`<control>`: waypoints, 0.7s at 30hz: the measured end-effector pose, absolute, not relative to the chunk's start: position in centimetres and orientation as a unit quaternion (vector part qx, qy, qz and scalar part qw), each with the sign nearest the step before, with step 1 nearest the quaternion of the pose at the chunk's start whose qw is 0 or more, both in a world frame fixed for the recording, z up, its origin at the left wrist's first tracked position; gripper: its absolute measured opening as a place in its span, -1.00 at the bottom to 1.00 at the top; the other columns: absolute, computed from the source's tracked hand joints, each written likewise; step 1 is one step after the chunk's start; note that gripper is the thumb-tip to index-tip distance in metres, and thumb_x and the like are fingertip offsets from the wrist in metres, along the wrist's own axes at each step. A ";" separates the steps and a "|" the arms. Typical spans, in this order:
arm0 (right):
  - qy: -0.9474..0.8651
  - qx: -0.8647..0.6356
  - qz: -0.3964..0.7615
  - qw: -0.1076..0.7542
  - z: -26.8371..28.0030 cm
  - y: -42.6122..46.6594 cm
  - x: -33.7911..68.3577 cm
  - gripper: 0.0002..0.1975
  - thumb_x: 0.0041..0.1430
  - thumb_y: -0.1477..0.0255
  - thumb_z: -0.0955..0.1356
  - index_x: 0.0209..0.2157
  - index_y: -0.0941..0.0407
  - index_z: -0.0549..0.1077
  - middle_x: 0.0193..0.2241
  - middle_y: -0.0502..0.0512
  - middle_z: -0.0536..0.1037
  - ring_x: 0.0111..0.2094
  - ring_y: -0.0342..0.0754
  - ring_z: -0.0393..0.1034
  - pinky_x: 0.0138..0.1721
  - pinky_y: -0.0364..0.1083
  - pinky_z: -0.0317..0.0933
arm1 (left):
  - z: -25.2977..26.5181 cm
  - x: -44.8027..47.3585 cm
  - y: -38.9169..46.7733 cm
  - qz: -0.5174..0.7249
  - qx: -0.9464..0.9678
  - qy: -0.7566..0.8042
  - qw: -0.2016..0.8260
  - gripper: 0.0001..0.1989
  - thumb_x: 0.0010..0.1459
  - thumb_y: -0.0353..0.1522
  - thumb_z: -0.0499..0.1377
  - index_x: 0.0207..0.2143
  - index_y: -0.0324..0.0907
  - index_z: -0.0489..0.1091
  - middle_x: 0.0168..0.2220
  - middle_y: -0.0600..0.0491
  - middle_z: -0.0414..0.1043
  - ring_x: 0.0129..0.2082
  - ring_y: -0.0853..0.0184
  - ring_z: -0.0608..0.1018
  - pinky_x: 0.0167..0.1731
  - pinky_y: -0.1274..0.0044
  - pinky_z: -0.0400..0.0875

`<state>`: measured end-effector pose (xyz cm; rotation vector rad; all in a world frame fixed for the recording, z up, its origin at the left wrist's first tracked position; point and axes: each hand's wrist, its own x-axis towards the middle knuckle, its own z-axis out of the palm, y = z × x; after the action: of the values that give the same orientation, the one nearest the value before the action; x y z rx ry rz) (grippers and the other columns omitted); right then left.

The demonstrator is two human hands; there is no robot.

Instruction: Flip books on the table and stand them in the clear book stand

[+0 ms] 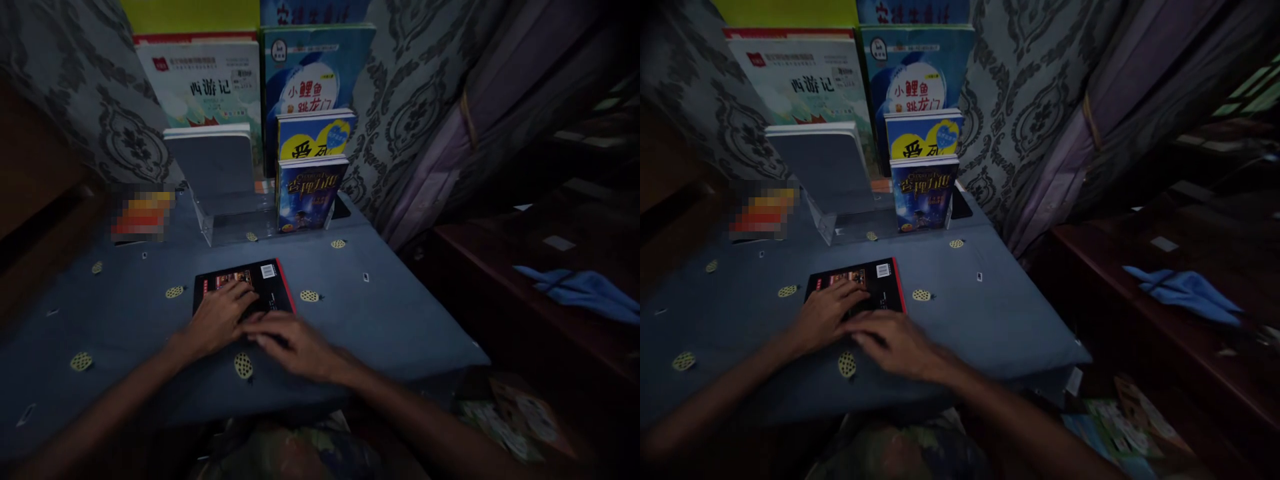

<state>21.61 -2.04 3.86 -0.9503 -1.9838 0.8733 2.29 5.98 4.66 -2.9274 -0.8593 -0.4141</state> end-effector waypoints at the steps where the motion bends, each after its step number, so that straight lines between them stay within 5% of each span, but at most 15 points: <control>1: -0.740 -0.392 0.359 0.412 3.8 -1.8 22.3 -0.70 0.35 0.39 0.23 0.02 0.07 0.50 -0.24 0.07 0.65 -0.19 -0.08 0.53 -0.12 -0.03 0.39 | 4.6 2.5 5.6 -0.120 -0.955 -0.270 0.032 -0.65 0.31 -0.14 0.09 -0.03 -0.19 0.40 -0.07 -0.06 0.47 -0.08 0.17 0.50 -0.21 0.41 0.48; 6: -0.622 -0.502 0.337 0.498 3.8 -0.7 25.4 -0.70 0.34 0.32 0.24 -0.04 0.09 0.52 -0.41 0.03 0.65 -0.34 -0.07 0.54 -0.22 -0.05 0.40 | 3.8 3.3 4.5 -0.106 -0.958 -0.255 0.072 -0.58 0.33 -0.12 0.06 0.06 -0.23 0.35 0.03 -0.11 0.44 0.04 0.11 0.47 -0.02 0.27 0.45; 21: -0.665 -0.484 0.262 0.504 2.7 -0.7 26.5 -0.72 0.36 0.39 0.24 -0.01 0.08 0.50 -0.30 0.06 0.64 -0.23 -0.06 0.54 -0.14 -0.04 0.38 | 3.8 3.8 4.3 -0.125 -0.965 -0.200 0.114 -0.72 0.38 -0.36 0.02 -0.07 -0.34 0.45 -0.11 -0.16 0.56 -0.03 0.15 0.57 -0.08 0.34 0.52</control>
<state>26.52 -0.67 2.75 -1.1697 -1.6063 0.6327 3.81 4.32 3.80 -2.8304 -0.5851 -0.3667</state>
